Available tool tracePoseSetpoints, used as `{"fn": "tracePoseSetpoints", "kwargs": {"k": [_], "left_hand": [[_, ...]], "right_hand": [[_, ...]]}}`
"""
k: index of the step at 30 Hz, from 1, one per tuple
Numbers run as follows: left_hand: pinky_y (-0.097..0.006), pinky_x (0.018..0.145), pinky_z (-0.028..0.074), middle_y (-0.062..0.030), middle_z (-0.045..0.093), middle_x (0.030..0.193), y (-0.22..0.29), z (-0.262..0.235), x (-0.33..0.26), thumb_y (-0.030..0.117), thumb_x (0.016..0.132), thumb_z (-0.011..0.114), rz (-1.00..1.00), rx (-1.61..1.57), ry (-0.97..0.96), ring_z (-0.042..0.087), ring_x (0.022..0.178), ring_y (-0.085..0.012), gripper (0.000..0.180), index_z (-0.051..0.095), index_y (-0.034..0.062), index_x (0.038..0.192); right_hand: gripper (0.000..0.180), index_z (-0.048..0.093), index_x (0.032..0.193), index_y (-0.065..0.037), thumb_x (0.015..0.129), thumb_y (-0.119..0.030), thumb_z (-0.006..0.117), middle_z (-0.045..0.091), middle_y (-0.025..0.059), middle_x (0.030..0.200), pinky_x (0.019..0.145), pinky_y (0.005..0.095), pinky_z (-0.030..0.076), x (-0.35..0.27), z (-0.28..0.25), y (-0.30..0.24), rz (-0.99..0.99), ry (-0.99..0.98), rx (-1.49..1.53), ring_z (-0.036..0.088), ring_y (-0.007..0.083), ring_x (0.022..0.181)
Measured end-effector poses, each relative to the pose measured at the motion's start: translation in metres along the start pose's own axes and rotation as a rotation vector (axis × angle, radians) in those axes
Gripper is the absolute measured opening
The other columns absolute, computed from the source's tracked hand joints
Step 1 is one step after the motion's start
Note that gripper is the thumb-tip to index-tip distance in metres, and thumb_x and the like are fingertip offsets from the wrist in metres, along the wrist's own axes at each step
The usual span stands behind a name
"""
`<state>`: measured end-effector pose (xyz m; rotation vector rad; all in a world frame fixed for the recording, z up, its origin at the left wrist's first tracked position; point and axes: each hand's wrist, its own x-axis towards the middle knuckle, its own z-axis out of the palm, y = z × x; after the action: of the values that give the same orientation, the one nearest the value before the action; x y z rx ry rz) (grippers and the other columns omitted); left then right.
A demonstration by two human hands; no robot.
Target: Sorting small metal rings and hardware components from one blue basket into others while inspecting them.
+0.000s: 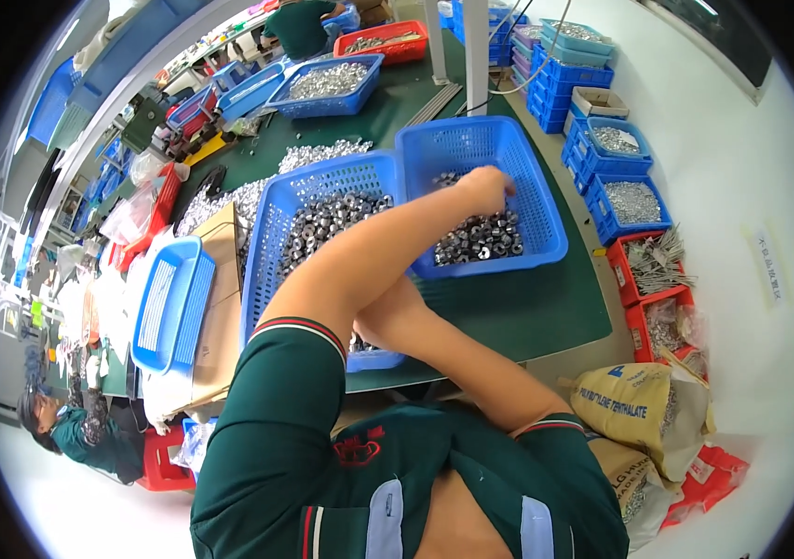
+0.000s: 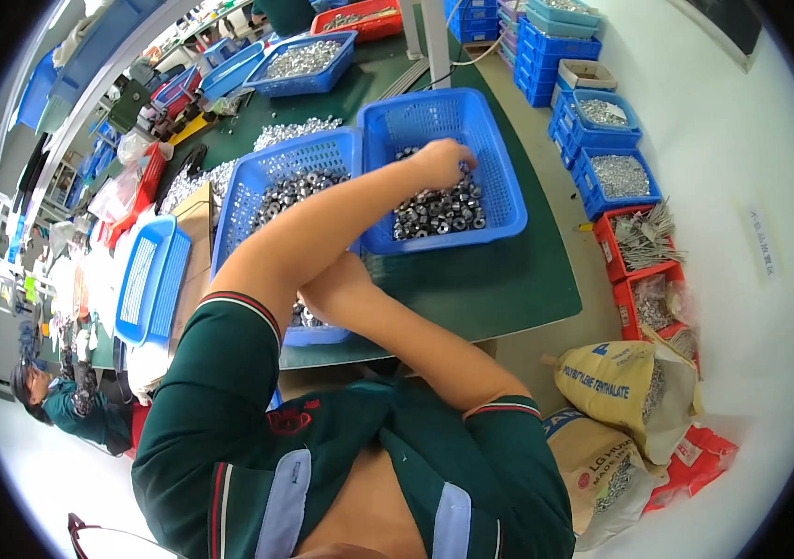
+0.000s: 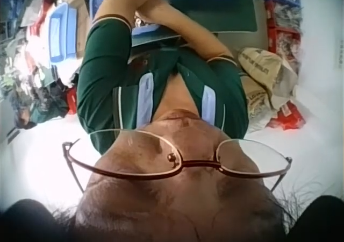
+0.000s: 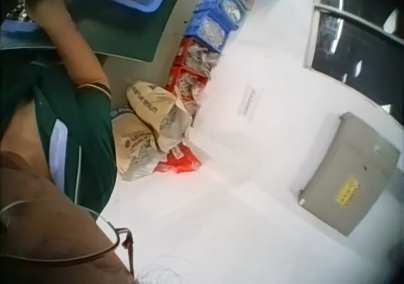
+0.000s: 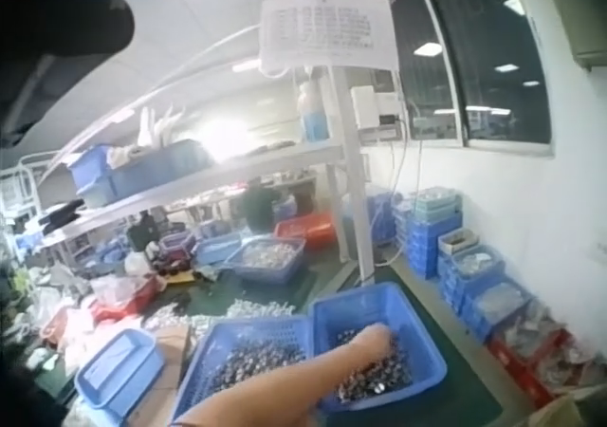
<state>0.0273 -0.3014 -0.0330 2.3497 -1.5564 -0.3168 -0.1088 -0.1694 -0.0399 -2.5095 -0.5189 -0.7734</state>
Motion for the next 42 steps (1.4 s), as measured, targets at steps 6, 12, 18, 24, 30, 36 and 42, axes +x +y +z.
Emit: {"fn": "tracePoseSetpoints", "kwargs": {"k": [6,12,18,24,30,36,42], "left_hand": [[-0.03,0.079,0.05,-0.0078,0.07,0.097,-0.024,-0.075,-0.076,0.013,0.085,0.065,0.095,-0.295,0.171,0.064,0.087,-0.0158,0.024,0.068,0.0071,0.108],[-0.026,0.08,0.05,-0.0049,0.067,0.098,-0.07,-0.107,-0.205,0.011,0.089,0.064,-0.15,-0.492,0.26,0.061,0.09,-0.011,0.024,0.065,-0.0012,0.109],[-0.036,0.076,0.051,-0.0133,0.068,0.092,-0.076,-0.078,-0.273,0.012,0.084,0.064,-0.195,-0.193,-0.007,0.066,0.084,-0.0266,0.021,0.067,0.0036,0.103],[-0.041,0.079,0.05,-0.0127,0.067,0.092,-0.089,-0.043,-0.277,0.014,0.079,0.064,-0.313,-0.02,0.06,0.064,0.09,-0.0322,0.019,0.068,0.0084,0.097],[-0.041,0.079,0.051,-0.0075,0.063,0.091,-0.077,-0.035,-0.28,0.016,0.073,0.068,-0.276,0.266,0.028,0.062,0.094,-0.0291,0.018,0.067,0.0132,0.091],[-0.039,0.074,0.052,-0.0079,0.064,0.091,-0.067,-0.023,-0.276,0.014,0.073,0.066,-0.226,0.45,0.066,0.063,0.093,-0.0252,0.015,0.065,0.0103,0.087],[-0.034,0.071,0.051,-0.0054,0.064,0.089,-0.067,-0.021,-0.275,0.015,0.076,0.063,-0.142,0.62,0.037,0.063,0.09,-0.0224,0.011,0.065,0.0122,0.087]], "right_hand": [[0.019,0.063,0.078,-0.011,0.086,-0.028,0.06,0.064,0.0118,0.063,0.051,0.0445,0.047,0.0,-0.017,-0.003,0.049,-0.206,0.078,0.064,0.0321,0.058],[0.024,0.057,0.075,-0.007,0.089,-0.026,0.061,0.058,0.0181,0.059,0.05,0.0487,0.043,0.007,-0.026,-0.001,0.258,0.063,0.368,0.06,0.0386,0.057],[0.019,0.057,0.084,-0.003,0.093,-0.019,0.059,0.055,0.0122,0.06,0.047,0.0354,0.039,0.006,-0.032,-0.003,0.401,0.069,0.619,0.054,0.026,0.049],[0.017,0.058,0.085,-0.001,0.093,-0.016,0.06,0.051,0.0071,0.056,0.047,0.0298,0.037,0.004,-0.03,-0.008,0.411,0.092,0.614,0.047,0.0145,0.048],[0.016,0.059,0.085,-0.001,0.092,-0.015,0.061,0.053,0.0075,0.058,0.048,0.0293,0.038,0.005,-0.032,-0.01,0.404,0.062,0.583,0.049,0.0146,0.048],[0.014,0.059,0.085,-0.001,0.091,-0.014,0.062,0.054,0.0076,0.058,0.048,0.0294,0.039,0.005,-0.031,-0.01,0.36,0.07,0.539,0.051,0.0153,0.049],[0.015,0.06,0.085,-0.001,0.09,-0.014,0.063,0.055,0.0079,0.059,0.048,0.029,0.04,0.005,-0.03,-0.012,0.362,0.07,0.552,0.051,0.0151,0.049]]}}
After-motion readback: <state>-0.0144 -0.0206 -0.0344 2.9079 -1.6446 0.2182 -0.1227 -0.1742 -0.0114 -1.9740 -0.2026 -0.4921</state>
